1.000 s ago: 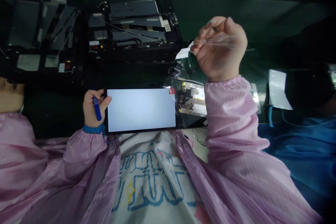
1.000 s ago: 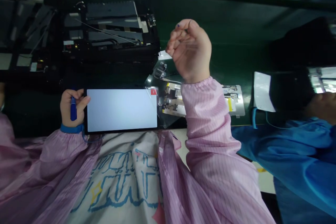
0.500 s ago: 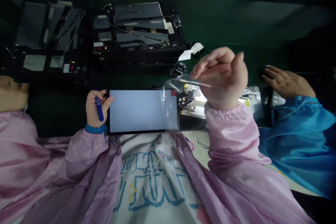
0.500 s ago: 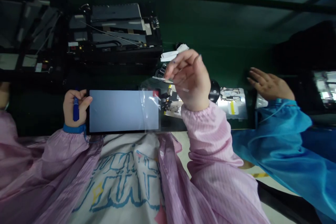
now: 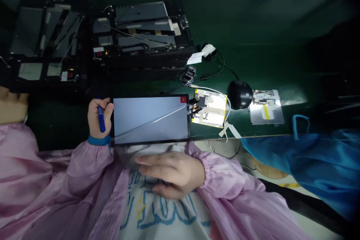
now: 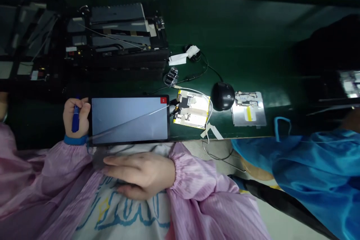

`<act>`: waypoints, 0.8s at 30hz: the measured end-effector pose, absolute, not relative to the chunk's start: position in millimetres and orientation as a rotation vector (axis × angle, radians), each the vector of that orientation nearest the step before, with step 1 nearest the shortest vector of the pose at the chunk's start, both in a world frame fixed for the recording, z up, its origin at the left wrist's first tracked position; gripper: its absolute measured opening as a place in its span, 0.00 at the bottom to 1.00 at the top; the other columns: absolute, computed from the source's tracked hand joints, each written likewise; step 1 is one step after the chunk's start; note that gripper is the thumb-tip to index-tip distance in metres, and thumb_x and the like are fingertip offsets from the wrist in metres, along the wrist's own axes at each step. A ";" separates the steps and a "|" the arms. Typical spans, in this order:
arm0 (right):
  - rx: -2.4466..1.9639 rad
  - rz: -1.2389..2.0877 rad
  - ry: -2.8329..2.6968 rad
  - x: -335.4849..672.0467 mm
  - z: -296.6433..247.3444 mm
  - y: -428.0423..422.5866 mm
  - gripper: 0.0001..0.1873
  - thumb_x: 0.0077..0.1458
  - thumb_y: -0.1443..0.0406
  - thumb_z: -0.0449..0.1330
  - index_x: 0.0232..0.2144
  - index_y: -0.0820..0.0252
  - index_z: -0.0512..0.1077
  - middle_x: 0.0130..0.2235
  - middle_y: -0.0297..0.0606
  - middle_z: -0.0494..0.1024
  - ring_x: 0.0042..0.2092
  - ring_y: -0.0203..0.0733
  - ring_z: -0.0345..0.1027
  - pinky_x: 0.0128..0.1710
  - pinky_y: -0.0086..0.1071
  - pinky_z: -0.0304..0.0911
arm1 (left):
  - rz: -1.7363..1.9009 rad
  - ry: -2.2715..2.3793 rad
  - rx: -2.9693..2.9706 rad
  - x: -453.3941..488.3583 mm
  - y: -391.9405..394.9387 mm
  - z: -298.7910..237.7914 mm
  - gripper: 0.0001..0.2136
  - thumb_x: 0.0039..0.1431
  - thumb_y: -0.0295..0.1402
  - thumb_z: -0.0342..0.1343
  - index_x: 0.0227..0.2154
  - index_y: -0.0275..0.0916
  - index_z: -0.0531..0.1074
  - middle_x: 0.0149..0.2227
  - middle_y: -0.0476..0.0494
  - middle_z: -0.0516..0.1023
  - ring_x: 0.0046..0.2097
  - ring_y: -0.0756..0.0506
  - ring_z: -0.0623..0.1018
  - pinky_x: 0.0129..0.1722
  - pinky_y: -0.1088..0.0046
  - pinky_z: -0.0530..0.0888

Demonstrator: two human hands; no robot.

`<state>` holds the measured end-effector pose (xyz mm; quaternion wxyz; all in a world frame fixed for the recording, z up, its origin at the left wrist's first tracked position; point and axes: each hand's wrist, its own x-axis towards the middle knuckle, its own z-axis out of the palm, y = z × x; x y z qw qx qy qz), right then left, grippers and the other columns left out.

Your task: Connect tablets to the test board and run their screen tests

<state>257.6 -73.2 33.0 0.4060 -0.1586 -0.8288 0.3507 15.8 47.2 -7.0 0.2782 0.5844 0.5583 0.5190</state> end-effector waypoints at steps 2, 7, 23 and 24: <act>-0.338 0.915 -2.212 252.9 32.0 -75.7 0.26 0.62 0.62 0.51 0.57 0.75 0.60 0.61 0.60 0.62 0.64 0.44 0.56 0.59 0.32 0.62 | 1.382 1.519 1.567 17.1 47.4 -5.4 0.17 0.51 0.45 0.63 0.25 0.40 0.63 0.31 0.47 0.73 0.36 0.45 0.76 0.38 0.67 0.71; -0.206 0.858 -2.389 248.4 39.4 -76.8 0.23 0.63 0.64 0.49 0.57 0.73 0.63 0.64 0.58 0.57 0.66 0.48 0.50 0.64 0.34 0.54 | 1.382 1.510 1.513 19.6 48.1 -3.9 0.22 0.47 0.52 0.63 0.25 0.39 0.62 0.32 0.44 0.74 0.35 0.46 0.75 0.37 0.67 0.70; -0.334 0.621 -2.282 234.6 55.9 -69.9 0.15 0.61 0.66 0.55 0.48 0.66 0.72 0.56 0.49 0.71 0.58 0.44 0.66 0.61 0.34 0.60 | 1.473 1.353 1.467 13.6 41.1 -14.2 0.18 0.54 0.46 0.61 0.28 0.40 0.62 0.37 0.43 0.76 0.39 0.47 0.76 0.39 0.68 0.70; -0.353 0.611 -2.287 234.6 55.8 -68.7 0.14 0.61 0.66 0.55 0.48 0.65 0.72 0.56 0.48 0.72 0.57 0.43 0.67 0.61 0.33 0.60 | 1.471 1.355 1.466 12.7 40.2 -15.3 0.17 0.54 0.47 0.61 0.29 0.40 0.62 0.37 0.43 0.76 0.40 0.47 0.76 0.40 0.68 0.70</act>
